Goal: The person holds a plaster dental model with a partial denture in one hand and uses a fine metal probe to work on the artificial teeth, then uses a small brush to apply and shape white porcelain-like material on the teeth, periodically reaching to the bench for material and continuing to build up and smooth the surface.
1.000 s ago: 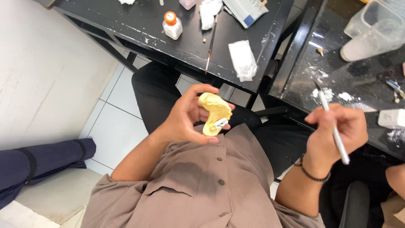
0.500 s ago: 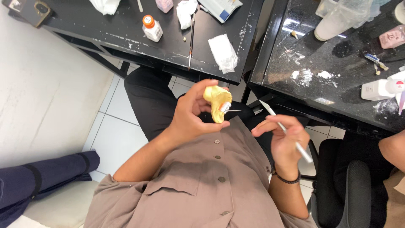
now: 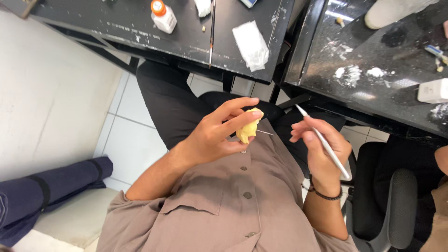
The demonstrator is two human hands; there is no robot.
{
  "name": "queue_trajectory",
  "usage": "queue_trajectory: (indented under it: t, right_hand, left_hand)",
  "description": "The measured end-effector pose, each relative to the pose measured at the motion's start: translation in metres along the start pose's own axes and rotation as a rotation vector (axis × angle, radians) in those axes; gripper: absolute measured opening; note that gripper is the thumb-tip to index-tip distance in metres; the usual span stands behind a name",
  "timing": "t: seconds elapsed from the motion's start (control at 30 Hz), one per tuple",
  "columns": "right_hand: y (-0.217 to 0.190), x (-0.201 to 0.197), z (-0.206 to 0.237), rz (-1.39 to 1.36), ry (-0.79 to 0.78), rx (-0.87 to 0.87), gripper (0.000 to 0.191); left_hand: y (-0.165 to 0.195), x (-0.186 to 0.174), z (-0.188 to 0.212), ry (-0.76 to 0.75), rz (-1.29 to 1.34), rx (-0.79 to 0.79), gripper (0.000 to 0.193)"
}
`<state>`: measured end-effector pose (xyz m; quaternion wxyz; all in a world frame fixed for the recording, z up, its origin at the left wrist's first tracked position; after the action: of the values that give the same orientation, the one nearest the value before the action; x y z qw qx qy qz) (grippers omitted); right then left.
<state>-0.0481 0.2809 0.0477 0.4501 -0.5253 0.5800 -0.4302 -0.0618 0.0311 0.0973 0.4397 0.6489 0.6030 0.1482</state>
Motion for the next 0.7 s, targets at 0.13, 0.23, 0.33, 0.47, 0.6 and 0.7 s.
queue_trajectory:
  t: [0.13, 0.23, 0.33, 0.47, 0.6, 0.7]
  right_hand:
    - [-0.007, 0.003, 0.003, 0.020, -0.035, 0.004, 0.028]
    - [-0.017, 0.014, 0.003, 0.069, -0.117, -0.072, 0.025]
    - [-0.026, 0.028, 0.001, 0.179, -0.144, -0.169, 0.018]
    - [-0.034, 0.046, 0.000, 0.192, -0.137, -0.206, 0.017]
    - [-0.038, 0.060, 0.000, 0.236, -0.204, -0.196, 0.018]
    - [-0.037, 0.064, 0.005, 0.189, -0.165, -0.137, 0.020]
  left_hand:
    - [-0.006, -0.008, -0.002, -0.094, 0.026, 0.003, 0.077]
    - [-0.010, -0.011, -0.001, -0.147, 0.012, -0.008, 0.079]
    - [-0.013, -0.010, -0.001, -0.211, 0.036, -0.039, 0.081]
    - [-0.011, -0.009, 0.000, -0.248, 0.023, -0.014, 0.080]
    - [-0.008, -0.007, 0.003, -0.295, -0.028, -0.005, 0.078]
    - [-0.004, -0.008, 0.004, -0.322, -0.035, 0.011, 0.082]
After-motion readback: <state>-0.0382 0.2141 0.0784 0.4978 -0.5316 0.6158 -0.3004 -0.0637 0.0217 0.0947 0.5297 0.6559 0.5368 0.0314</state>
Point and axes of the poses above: each hand's wrist, its own z-axis away from the middle knuckle, its own x-axis out of the palm, y = z × x, the point moved 7 cm from there along -z, towards the middle knuckle, and after that the axes turned 5 degrees about z, right-handed, at the moved point
